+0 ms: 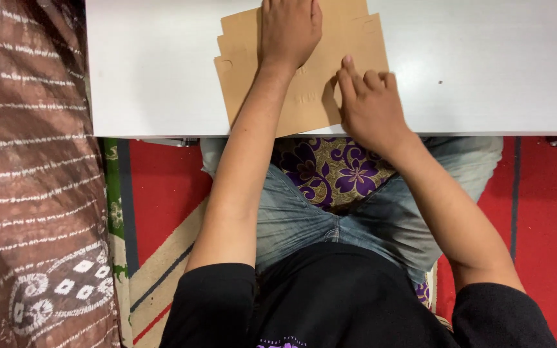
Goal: Assembling cardboard boxes by folding pre-cut sheets along scored lines.
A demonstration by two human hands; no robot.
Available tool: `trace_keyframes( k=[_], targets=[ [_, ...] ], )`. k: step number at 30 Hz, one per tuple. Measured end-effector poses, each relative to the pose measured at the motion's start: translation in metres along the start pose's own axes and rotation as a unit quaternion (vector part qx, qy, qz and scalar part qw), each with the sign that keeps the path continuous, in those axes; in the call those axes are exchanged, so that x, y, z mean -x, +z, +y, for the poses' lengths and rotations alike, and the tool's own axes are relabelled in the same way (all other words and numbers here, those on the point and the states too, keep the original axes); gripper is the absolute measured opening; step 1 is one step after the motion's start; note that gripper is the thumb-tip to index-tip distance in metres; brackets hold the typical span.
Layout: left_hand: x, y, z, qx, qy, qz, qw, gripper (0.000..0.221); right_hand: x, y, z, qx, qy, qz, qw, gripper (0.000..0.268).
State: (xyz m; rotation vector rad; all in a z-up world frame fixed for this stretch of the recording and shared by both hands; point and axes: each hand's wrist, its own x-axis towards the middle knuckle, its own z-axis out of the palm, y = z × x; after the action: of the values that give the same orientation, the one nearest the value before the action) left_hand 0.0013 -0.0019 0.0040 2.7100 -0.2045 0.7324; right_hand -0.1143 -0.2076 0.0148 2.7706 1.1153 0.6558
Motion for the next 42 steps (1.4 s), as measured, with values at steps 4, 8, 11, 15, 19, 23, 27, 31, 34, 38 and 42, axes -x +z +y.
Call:
trace_keyframes(
  k=[4,8,11,15,19,23,27,31,34,38,42],
  targets=[
    [0.001,0.008,-0.003,-0.026,0.015,0.006,1.0,0.018,0.024,-0.011,-0.008,-0.016,0.0,-0.005,1.0,0.054],
    [0.003,0.009,-0.003,-0.044,0.018,0.017,0.999,0.01,0.039,-0.02,-0.014,-0.011,0.004,-0.001,1.0,0.058],
    [0.003,0.012,-0.005,-0.056,0.024,0.003,0.998,0.01,0.046,-0.03,-0.017,-0.016,0.006,0.003,1.0,0.066],
    [0.003,0.009,-0.003,-0.081,0.032,0.012,0.996,0.013,0.05,-0.031,-0.017,-0.041,0.007,0.005,0.999,0.071],
    [0.003,-0.001,0.002,-0.072,0.031,-0.001,0.997,0.013,0.043,-0.026,-0.008,-0.104,0.008,0.031,0.994,0.039],
    [0.004,-0.003,0.002,-0.075,0.032,0.001,0.997,0.01,0.03,-0.035,-0.001,-0.068,-0.019,0.023,0.997,0.017],
    [0.003,0.001,0.002,-0.073,0.035,0.006,0.997,0.011,0.014,-0.038,0.005,-0.156,-0.02,0.04,0.987,0.004],
    [0.004,-0.001,0.001,-0.062,0.03,0.007,0.998,0.012,0.006,-0.028,0.015,-0.14,-0.031,-0.023,0.989,0.037],
    [0.004,-0.003,0.002,-0.063,0.02,-0.01,0.998,0.012,-0.014,-0.034,0.018,-0.192,-0.017,-0.058,0.98,0.039],
    [0.005,-0.001,0.004,-0.067,0.013,-0.013,0.998,0.011,-0.023,-0.004,0.022,-0.207,-0.025,-0.008,0.978,0.032],
    [0.002,-0.003,0.003,-0.07,0.025,-0.011,0.997,0.011,-0.049,-0.027,0.011,-0.135,-0.05,0.163,0.976,0.024]
  ],
)
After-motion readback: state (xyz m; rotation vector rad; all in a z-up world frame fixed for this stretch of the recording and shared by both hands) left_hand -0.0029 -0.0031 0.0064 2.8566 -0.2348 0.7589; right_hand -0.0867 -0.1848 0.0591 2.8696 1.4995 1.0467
